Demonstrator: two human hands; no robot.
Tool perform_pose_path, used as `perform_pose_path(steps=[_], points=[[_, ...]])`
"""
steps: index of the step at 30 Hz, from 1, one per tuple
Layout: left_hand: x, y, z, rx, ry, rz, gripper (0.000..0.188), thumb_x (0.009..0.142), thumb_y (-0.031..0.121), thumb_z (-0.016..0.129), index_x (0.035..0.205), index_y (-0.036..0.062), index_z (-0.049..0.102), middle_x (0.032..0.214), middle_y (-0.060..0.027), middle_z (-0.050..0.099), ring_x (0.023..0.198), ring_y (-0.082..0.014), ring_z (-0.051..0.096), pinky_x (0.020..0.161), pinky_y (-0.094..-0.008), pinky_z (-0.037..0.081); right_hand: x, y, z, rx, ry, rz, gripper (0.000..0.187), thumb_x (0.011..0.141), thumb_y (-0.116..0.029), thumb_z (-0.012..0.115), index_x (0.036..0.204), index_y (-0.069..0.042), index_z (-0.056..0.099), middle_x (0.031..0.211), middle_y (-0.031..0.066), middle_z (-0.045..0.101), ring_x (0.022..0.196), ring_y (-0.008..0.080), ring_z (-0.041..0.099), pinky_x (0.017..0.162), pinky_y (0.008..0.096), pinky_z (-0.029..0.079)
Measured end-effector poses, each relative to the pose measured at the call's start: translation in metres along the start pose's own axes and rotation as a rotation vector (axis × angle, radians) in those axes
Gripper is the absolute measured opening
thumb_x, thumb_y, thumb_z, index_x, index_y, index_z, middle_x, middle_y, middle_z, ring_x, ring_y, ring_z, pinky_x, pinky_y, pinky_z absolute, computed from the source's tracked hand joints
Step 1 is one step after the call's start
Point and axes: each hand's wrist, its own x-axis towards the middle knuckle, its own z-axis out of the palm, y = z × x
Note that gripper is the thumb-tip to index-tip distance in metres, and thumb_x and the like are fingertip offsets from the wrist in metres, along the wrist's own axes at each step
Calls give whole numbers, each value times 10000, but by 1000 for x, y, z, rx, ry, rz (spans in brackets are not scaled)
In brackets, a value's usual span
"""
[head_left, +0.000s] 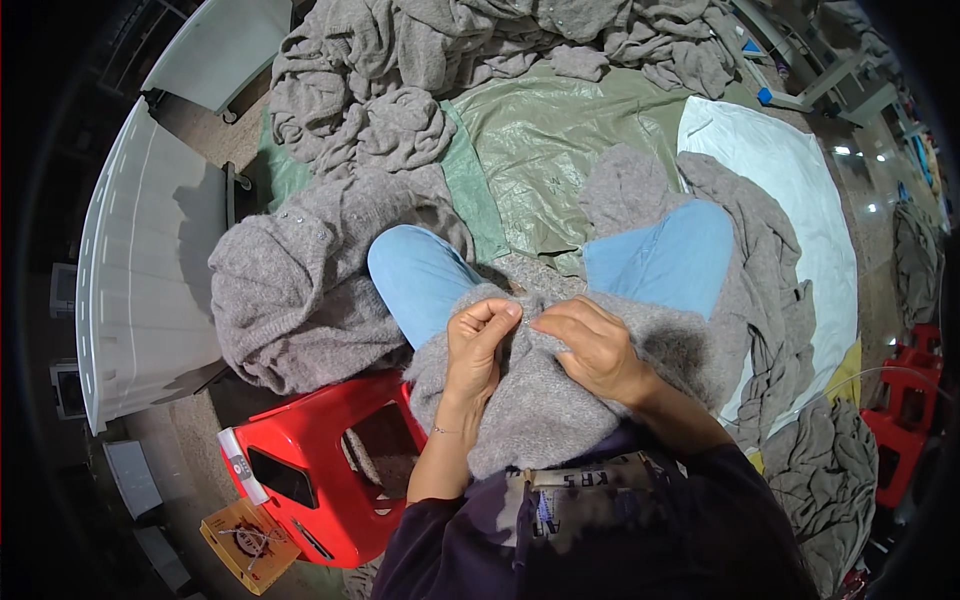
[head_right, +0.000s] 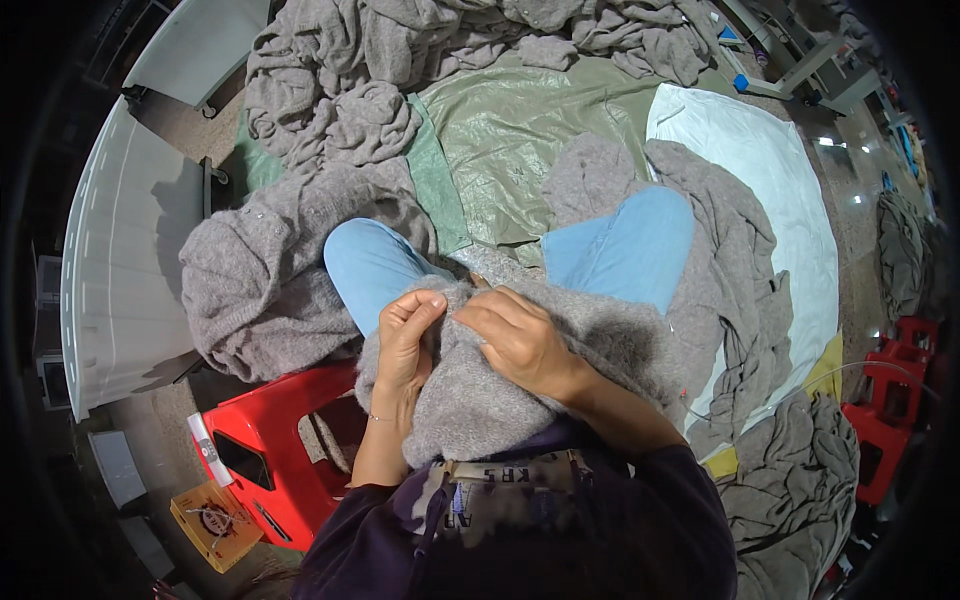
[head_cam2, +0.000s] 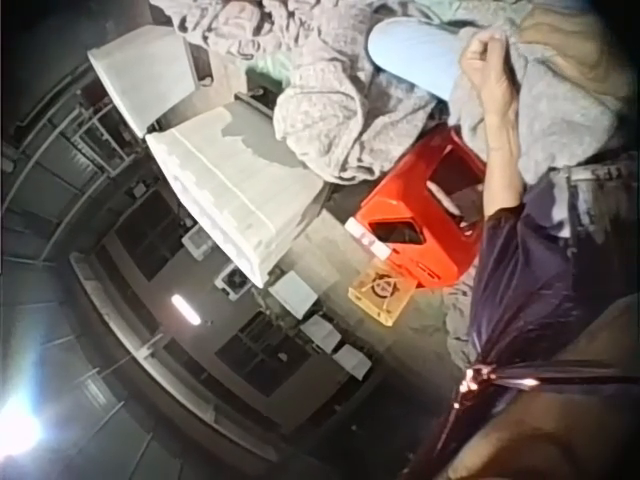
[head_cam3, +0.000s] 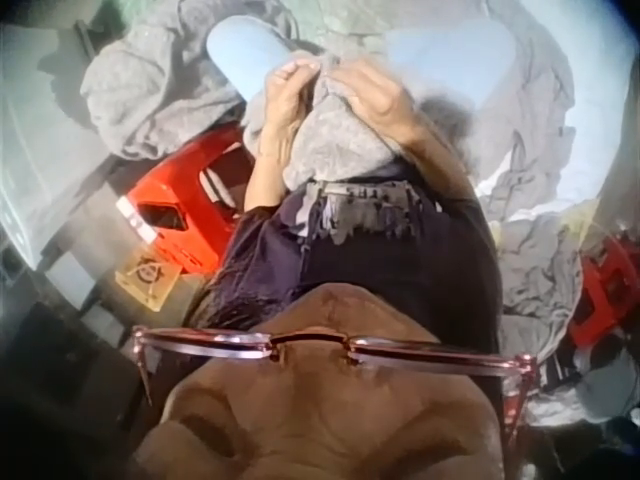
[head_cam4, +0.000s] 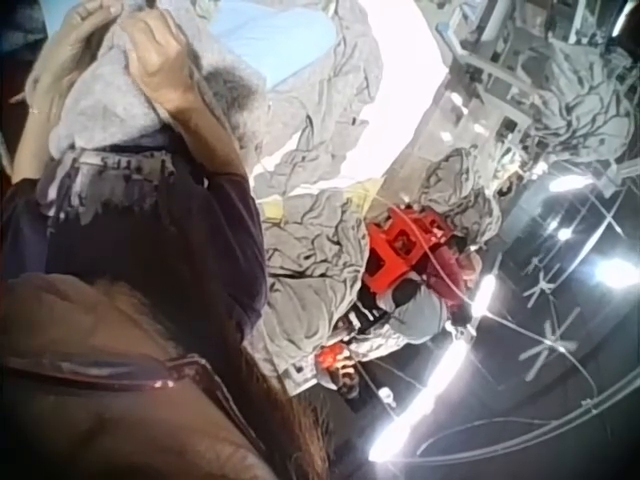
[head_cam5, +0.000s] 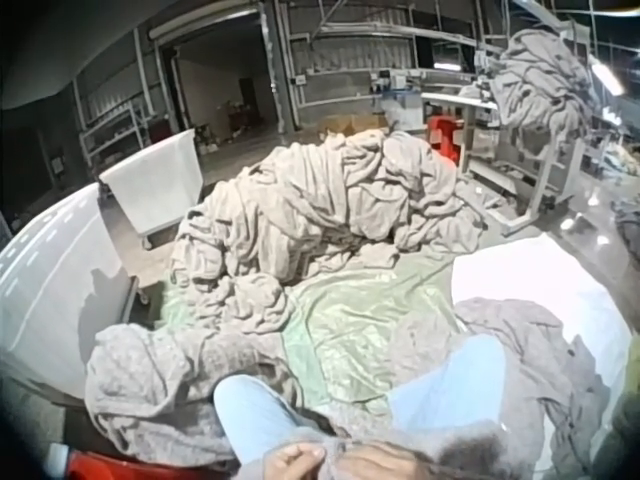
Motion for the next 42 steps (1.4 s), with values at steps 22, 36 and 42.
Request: perform_pose_path(steps=[22, 36, 42], points=[[-6, 10, -6, 674, -140, 401, 108, 747, -76, 679, 831, -15, 652, 813, -67, 667, 750, -124, 615, 694, -243, 486, 21, 20, -16, 283, -457, 170, 275, 641, 57, 530, 914, 33, 547, 804, 173, 557, 746, 357, 584, 634, 393, 462], [-12, -8, 10, 707, 28, 670, 178, 798, -82, 622, 946, 0, 679, 798, -85, 644, 686, -149, 579, 597, -237, 443, -3, 6, 13, -158, 73, 57, 325, 588, 72, 574, 910, 41, 589, 721, 139, 506, 568, 315, 534, 482, 383, 431], [-9, 1, -11, 903, -100, 440, 224, 822, -44, 618, 1019, 31, 694, 774, -63, 610, 659, -127, 551, 616, -236, 434, -10, 18, 6, -272, 111, -86, 404, 575, 138, 517, 955, 52, 627, 762, 140, 548, 610, 284, 573, 518, 356, 466]])
